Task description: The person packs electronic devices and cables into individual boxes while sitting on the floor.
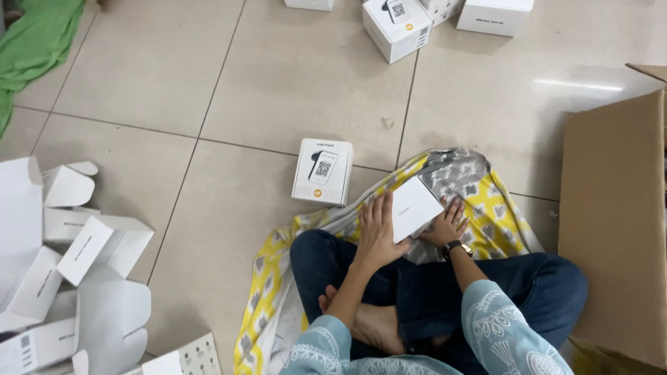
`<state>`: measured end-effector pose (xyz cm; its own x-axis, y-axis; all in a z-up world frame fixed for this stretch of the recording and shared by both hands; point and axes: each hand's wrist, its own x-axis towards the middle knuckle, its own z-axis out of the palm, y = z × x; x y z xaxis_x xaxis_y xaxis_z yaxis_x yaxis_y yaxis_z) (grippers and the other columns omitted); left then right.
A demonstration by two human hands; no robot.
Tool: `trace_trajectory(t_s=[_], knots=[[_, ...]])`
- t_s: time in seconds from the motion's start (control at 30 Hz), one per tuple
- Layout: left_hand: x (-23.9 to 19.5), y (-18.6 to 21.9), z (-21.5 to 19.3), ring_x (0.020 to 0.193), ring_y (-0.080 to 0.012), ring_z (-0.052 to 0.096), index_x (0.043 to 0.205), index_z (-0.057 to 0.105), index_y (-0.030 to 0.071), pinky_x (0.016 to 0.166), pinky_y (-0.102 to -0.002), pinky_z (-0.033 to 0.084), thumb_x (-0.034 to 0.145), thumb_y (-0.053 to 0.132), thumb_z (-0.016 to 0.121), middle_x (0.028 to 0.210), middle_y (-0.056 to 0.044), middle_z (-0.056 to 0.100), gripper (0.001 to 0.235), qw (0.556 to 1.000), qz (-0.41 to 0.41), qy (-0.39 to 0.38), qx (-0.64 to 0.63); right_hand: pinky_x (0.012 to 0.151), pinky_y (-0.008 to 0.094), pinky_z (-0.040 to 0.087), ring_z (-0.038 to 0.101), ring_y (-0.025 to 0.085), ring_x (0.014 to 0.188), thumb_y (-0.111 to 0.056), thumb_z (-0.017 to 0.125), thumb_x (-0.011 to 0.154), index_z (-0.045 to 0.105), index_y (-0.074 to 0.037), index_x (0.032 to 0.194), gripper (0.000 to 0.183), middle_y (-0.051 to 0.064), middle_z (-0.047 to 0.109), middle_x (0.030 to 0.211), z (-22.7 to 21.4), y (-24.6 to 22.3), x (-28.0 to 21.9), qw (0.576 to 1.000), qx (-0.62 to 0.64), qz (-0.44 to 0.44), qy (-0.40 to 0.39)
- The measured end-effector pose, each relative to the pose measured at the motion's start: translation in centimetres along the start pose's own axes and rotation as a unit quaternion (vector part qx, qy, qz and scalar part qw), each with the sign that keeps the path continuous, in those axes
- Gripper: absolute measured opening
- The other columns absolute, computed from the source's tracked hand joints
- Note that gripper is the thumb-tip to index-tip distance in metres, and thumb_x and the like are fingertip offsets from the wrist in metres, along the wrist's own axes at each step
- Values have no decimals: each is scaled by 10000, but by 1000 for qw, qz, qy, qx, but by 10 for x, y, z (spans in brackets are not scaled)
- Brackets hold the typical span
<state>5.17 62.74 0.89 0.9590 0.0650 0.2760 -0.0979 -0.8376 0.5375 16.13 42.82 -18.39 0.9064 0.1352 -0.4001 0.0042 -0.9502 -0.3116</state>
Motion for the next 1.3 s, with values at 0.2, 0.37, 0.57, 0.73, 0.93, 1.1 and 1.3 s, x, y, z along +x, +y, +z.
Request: trace_trajectory(t_s=[0.2,0.37,0.57,0.73,0.93,1.1,1.3], knots=[[-5,-2,-3,1422,-459,323,1589,176,-38,1200,-605,213,596,258,833,1548,-269,342,1227,999,-21,-23,-34,1291,494,149,93,431,1582,-562,899,648,117,-22,1587,1335,263,121,1673,31,64,11,973,103,-181,99],[0,10,-2,1467,-377,330,1578,198,26,1261,-627,127,606,160,782,1545,-193,369,1141,990,112,-78,-32,1223,496,214,154,489,1539,-320,924,623,32,26,1606,1372,329,148,1664,-103,19,-97,931,159,-291,152],[9,19,22,1562,-297,274,1617,234,138,1287,-629,123,715,75,755,1646,-85,342,1043,964,227,-132,37,1131,468,446,519,442,1374,-210,870,730,56,-21,1657,1248,249,444,1554,-133,22,-130,938,211,-254,103],[-9,30,28,1514,-362,215,1521,400,141,1210,-691,141,681,246,841,1625,-162,277,954,972,216,-89,-24,1070,494,447,513,508,1319,-180,903,637,128,1,1551,1212,396,387,1538,-139,10,-129,881,177,-376,226],[-26,11,52,1517,-299,421,947,631,101,1265,-599,318,954,158,707,1577,-140,489,94,945,321,-10,63,1034,488,496,605,451,1202,-207,882,667,149,13,1586,1197,273,522,1446,-128,15,-119,925,216,-280,137],[-29,25,35,1417,-357,501,961,640,35,1214,-534,367,965,116,640,1473,-217,567,81,940,340,-4,42,990,512,467,555,464,1226,-229,869,740,179,55,1539,1093,287,438,1553,-121,19,-117,916,108,-311,229],[-5,64,-19,1078,-318,735,1069,623,-15,998,-424,572,1007,96,656,1132,-184,733,131,956,282,62,-45,1059,501,410,501,449,1280,-94,757,746,393,60,1429,789,249,438,1548,-116,18,-115,926,-6,-307,220]])
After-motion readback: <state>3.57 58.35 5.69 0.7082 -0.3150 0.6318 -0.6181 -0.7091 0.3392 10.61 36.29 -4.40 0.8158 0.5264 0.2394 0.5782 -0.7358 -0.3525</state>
